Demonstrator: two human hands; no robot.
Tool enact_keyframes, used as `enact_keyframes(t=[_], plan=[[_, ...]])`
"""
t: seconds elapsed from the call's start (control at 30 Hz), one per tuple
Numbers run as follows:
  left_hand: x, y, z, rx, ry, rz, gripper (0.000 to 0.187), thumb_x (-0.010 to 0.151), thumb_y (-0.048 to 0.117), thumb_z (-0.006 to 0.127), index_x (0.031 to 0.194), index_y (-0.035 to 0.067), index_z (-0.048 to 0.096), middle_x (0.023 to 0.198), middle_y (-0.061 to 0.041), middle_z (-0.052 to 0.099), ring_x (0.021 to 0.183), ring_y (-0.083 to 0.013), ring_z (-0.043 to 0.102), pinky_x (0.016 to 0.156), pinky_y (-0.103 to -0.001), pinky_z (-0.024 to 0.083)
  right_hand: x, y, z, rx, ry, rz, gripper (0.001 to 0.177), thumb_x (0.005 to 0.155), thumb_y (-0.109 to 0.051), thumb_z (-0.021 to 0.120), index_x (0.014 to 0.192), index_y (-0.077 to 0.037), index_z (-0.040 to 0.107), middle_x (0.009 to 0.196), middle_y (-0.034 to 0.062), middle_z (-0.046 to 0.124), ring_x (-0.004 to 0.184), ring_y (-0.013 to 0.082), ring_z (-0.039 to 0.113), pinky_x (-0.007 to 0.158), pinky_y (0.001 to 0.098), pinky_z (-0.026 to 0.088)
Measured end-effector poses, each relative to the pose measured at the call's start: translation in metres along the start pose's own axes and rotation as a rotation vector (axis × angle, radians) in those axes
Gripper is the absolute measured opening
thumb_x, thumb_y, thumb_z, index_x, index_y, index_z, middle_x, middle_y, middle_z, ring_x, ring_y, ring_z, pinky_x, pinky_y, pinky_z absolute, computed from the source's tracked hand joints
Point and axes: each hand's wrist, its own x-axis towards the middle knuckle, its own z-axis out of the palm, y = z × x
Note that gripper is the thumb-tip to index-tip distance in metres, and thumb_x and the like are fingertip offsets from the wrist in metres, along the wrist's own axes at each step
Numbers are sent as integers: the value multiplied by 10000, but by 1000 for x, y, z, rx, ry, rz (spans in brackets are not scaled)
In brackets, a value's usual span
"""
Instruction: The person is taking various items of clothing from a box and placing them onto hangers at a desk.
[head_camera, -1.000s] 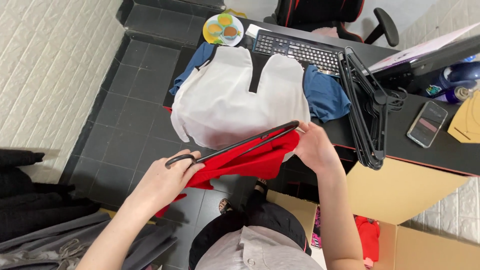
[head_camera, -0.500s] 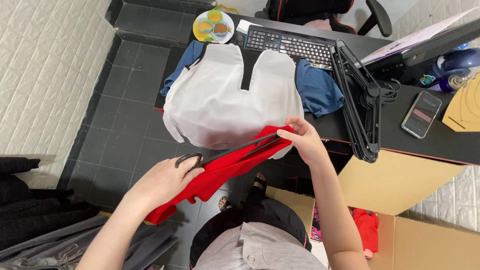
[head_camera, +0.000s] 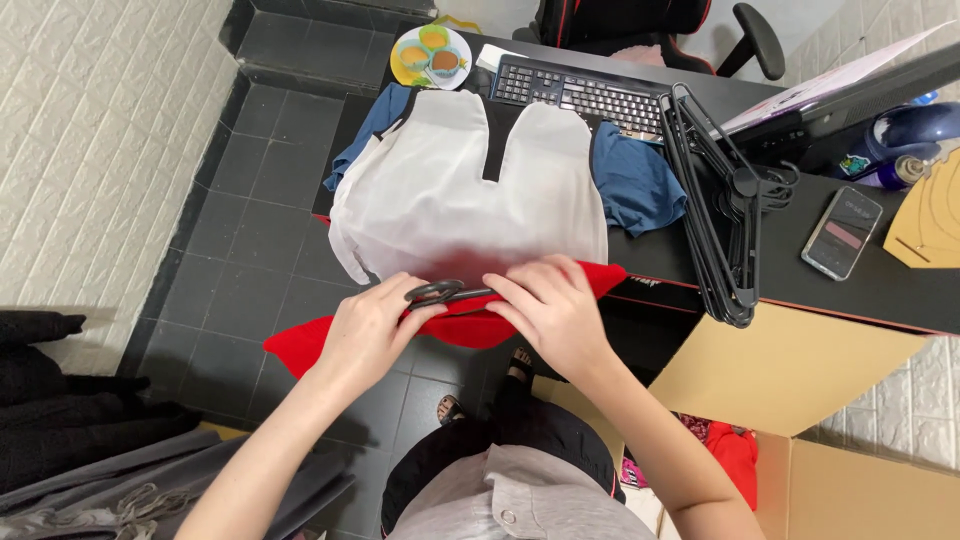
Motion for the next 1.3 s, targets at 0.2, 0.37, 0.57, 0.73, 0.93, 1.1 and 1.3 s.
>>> enact_keyframes(t=[0.2,0.37,0.57,0.73,0.93,1.1,1.3], plan=[[-21,-24,0,164,132,112,140,998,275,684,1115,209,724,891,17,721,915,-209,742,832,-336,600,-7,13,-6,82,49,95,137,1018,-247,684,1075,-171,783,1007,3,720,977,188,714,1009,405,539],[-37,-34,-9,165,179,71,138,999,244,698,1113,190,751,949,29,757,929,-185,752,878,-328,589,-13,17,-16,-19,71,87,124,1003,-276,713,1044,-181,781,1022,-21,704,958,166,700,1035,395,531],[-54,-50,-9,241,253,56,188,1008,300,700,1143,182,758,955,22,768,920,-196,759,914,-357,590,-18,11,-31,31,73,231,87,984,-214,750,1057,-191,793,979,-35,729,904,180,734,915,343,582],[-68,-69,-10,278,235,46,179,1036,294,651,1136,197,763,935,24,772,915,-207,767,922,-365,588,-20,14,-42,-32,45,207,108,966,-248,771,1061,-201,790,998,-38,731,954,177,737,911,331,581],[-68,-59,-23,215,263,-87,160,1055,306,677,1103,200,786,970,35,791,962,-213,755,972,-378,565,-20,-3,-49,27,98,301,79,953,-180,801,1027,-205,812,963,-24,724,912,208,726,979,369,576],[-73,-55,-8,136,161,-40,232,1057,370,628,1124,179,742,931,-5,752,913,-234,758,939,-401,585,-24,-18,-40,50,88,367,73,976,-193,782,1039,-217,812,964,-53,728,885,188,727,921,358,578],[-91,-67,-25,77,258,-63,170,1024,350,687,1090,211,759,845,21,698,814,-230,727,857,-374,568,-28,-14,-69,87,-45,400,233,953,-254,789,1178,-194,792,1007,14,740,1035,282,723,1020,425,532]])
